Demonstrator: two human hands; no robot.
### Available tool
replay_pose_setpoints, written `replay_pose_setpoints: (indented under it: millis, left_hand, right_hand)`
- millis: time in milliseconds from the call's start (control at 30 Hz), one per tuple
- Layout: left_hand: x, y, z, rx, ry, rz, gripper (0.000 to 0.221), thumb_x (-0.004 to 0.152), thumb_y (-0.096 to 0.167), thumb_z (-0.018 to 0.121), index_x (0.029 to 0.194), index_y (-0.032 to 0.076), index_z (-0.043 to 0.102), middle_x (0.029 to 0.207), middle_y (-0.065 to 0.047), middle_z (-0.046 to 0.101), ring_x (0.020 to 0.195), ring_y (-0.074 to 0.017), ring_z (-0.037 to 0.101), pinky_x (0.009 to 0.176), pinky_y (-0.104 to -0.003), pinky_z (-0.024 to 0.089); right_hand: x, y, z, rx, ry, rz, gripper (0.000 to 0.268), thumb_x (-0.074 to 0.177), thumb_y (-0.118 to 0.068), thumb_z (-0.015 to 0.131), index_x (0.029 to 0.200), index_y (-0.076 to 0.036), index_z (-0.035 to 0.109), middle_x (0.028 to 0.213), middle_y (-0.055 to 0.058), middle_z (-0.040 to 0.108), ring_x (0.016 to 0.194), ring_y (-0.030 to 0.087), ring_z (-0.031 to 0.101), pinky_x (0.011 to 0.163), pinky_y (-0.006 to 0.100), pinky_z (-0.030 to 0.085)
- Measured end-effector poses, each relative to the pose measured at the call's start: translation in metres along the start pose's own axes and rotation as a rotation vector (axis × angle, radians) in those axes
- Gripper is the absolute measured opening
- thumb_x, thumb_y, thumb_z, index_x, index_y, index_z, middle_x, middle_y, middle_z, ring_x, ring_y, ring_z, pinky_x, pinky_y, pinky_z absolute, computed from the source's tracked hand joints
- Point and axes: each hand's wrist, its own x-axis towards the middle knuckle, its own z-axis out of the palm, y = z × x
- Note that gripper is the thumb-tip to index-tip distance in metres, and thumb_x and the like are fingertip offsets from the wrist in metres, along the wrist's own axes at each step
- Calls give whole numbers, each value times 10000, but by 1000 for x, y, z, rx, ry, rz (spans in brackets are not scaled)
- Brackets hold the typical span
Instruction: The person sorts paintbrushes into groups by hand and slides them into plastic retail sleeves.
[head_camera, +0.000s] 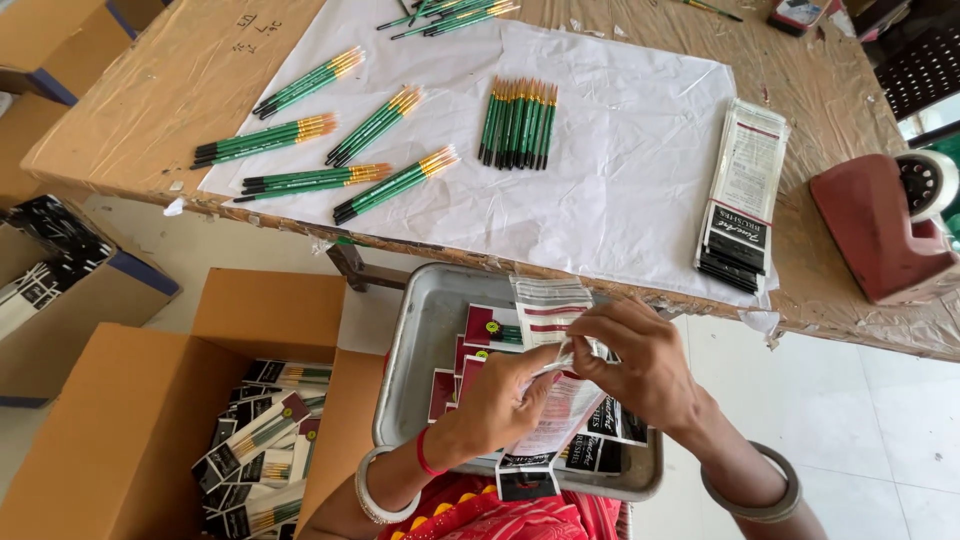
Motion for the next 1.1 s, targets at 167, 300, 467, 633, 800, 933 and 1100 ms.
replay_pose_setpoints:
  millis: [167, 300, 467, 633, 800, 933, 1100]
  left_hand:
    - [2, 8, -10, -67, 4, -36, 437, 989, -69, 561, 1417, 14, 587, 1209, -185, 752, 778, -238, 711, 662, -330, 569]
    - [2, 2, -20, -222, 72, 48, 446, 1015, -97, 534, 1456, -34, 552, 1330, -213, 706, 1165, -190, 709, 1004, -318, 595]
    - [8, 10, -21, -221, 22, -132, 419, 1026, -58, 545, 1442, -24, 580, 1181, -195, 721, 1012, -121, 671, 889, -271, 568]
    - [6, 12, -27, -44, 34, -246, 310, 1026, 20, 613, 1327, 10, 688, 853, -168, 757, 745, -98, 660, 678, -245, 552]
    - [4, -7, -40, 72, 75, 91, 179, 986, 38, 719, 1165, 33, 731, 962, -123, 794, 821, -121, 776, 659, -252, 629]
    - [12, -13, -51, 111, -13, 186, 266, 917, -6, 753, 1171, 73, 744, 893, -103, 786, 701, -132, 748, 595, -267, 594]
    - [19, -34, -60, 260, -164, 361, 300, 853, -8, 771, 1123, 119, 739, 719, -62, 716, 562, -150, 658, 500, -291, 518]
  right_hand:
    - [-76, 44, -19, 185, 493, 570, 120, 913, 50, 718, 1027, 18, 740, 974, 129, 739, 838, 154, 686, 760, 258, 541]
    - [-113, 66, -16, -218, 61, 921, 216, 928, 90, 648, 1086, 27, 780, 1100, 155, 760, 904, 242, 723, 798, 337, 570]
    - [-78, 9, 26, 721, 236, 813, 231, 924, 47, 616, 1146, 17, 671, 1094, 101, 750, 1010, 160, 713, 877, 282, 575]
    - [-91, 18, 52, 952, 305, 795, 81, 927, 68, 686, 991, 21, 702, 1029, 101, 766, 973, 129, 714, 882, 270, 591]
    - [-101, 38, 55, 923, 239, 703, 55, 941, 69, 710, 959, 30, 744, 915, 117, 761, 840, 116, 685, 736, 251, 556]
    - [-98, 50, 50, 1036, 233, 497, 107, 940, 98, 665, 958, 17, 732, 952, 123, 748, 892, 147, 712, 762, 262, 578]
    - [-94, 57, 47, 828, 104, 366, 295, 806, 186, 585, 920, -11, 772, 960, 127, 780, 873, 184, 771, 723, 289, 639]
